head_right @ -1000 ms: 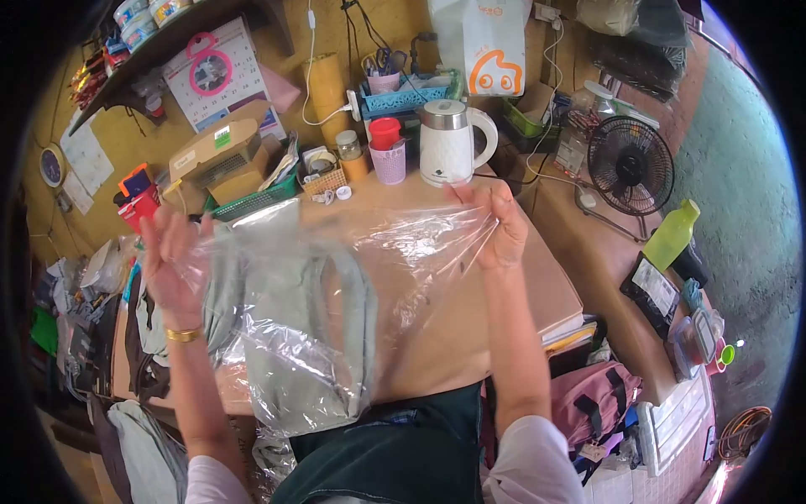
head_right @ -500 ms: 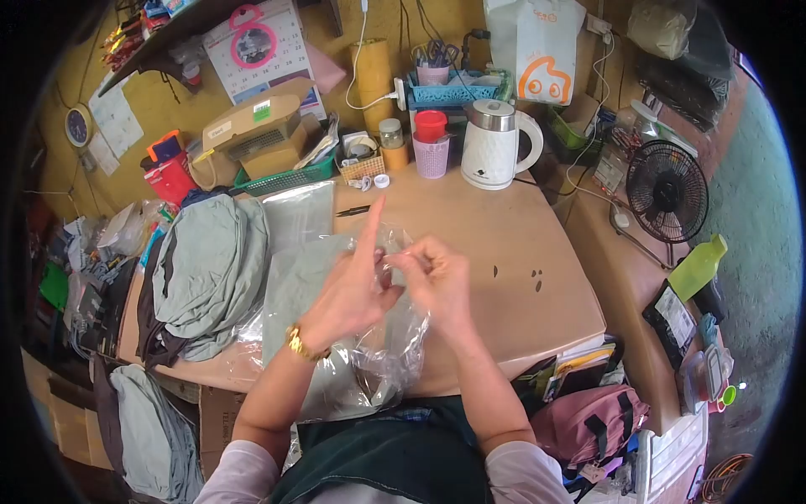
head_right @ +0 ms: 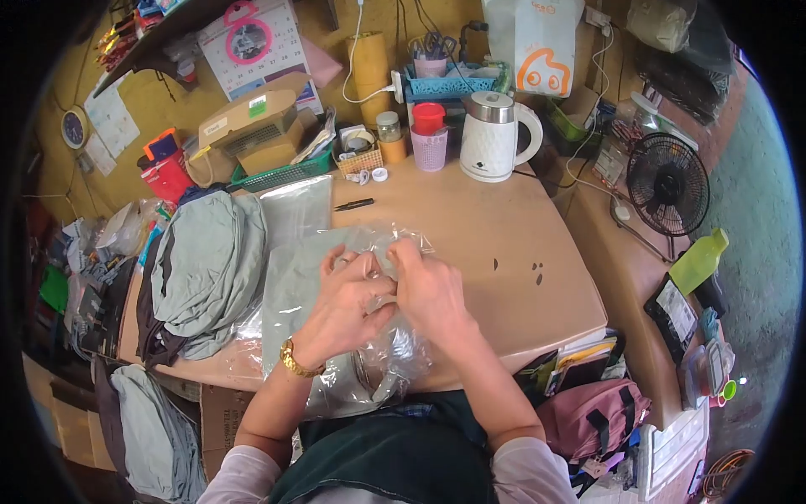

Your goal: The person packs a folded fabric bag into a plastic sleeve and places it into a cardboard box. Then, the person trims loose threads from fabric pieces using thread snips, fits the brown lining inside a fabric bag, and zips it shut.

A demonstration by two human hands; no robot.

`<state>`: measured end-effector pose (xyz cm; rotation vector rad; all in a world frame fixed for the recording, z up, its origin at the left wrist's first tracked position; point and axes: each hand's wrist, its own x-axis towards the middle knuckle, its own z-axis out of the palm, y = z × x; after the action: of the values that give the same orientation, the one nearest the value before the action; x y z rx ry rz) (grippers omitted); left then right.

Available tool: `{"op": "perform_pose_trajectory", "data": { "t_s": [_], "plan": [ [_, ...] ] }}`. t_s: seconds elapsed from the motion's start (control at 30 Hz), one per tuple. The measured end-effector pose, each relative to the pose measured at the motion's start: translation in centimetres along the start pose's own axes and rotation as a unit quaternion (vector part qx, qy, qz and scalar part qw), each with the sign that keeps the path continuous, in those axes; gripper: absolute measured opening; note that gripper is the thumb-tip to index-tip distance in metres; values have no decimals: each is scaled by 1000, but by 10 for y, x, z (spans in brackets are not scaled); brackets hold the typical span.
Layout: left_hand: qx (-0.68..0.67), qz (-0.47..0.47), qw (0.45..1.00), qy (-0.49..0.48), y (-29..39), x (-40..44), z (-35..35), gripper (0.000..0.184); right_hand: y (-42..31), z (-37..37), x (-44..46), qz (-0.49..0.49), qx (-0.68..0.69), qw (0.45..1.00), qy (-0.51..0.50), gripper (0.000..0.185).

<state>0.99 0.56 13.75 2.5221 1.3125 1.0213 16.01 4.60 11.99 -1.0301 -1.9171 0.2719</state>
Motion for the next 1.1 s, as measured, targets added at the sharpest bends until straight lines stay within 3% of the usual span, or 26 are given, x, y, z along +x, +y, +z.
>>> {"op": "perform_pose_trajectory", "data": {
  "t_s": [0.07, 0.23, 0.27, 0.3, 0.33, 0.43, 0.5, 0.6, 0.67, 0.8, 0.87, 1.03, 1.1],
  "plan": [
    [132, -31, 991, -21, 4, -2, 2, 19, 8, 7, 1, 0, -10, 1000, -5, 9],
    [278, -41, 959, 35, -3, -4, 19, 23, 8, 8, 5, 54, -31, 995, -72, 24],
    [316, -29, 946, 71, -5, -4, 22, 24, 12, 9, 7, 96, 30, 988, -114, 39],
    [316, -30, 946, 70, -7, -4, 25, 24, 17, 9, 9, 138, 91, 974, -154, 55],
    [295, -30, 953, 67, -8, -6, 28, 25, 30, 11, 10, 138, 91, 974, -155, 55],
    [280, -28, 958, 55, -14, -13, 31, 23, 61, 13, 14, 199, 226, 923, -239, 80],
    [285, -26, 957, 45, -14, -15, 30, 20, 60, 9, 18, 186, 204, 936, -217, 87],
    [279, -55, 959, -16, -10, -14, 26, 11, 61, 6, 19, 217, 180, 923, -263, 93],
    [231, -79, 968, 55, -9, -7, 26, 8, 52, 2, 18, 213, 214, 912, -277, 93],
    [223, -63, 967, 107, -19, -5, 36, 6, 35, -11, 22, 197, 283, 892, -291, 97],
    [264, -39, 950, 163, -19, -5, 40, 11, 39, -13, 23, 197, 304, 884, -296, 97],
    [241, 45, 949, 199, -33, -7, 47, 13, 44, -5, 22, 199, 360, 863, -294, 98],
    [214, 71, 952, 208, -36, -5, 48, 17, 39, -7, 23, 187, 310, 876, -318, 98]
  ]
}}
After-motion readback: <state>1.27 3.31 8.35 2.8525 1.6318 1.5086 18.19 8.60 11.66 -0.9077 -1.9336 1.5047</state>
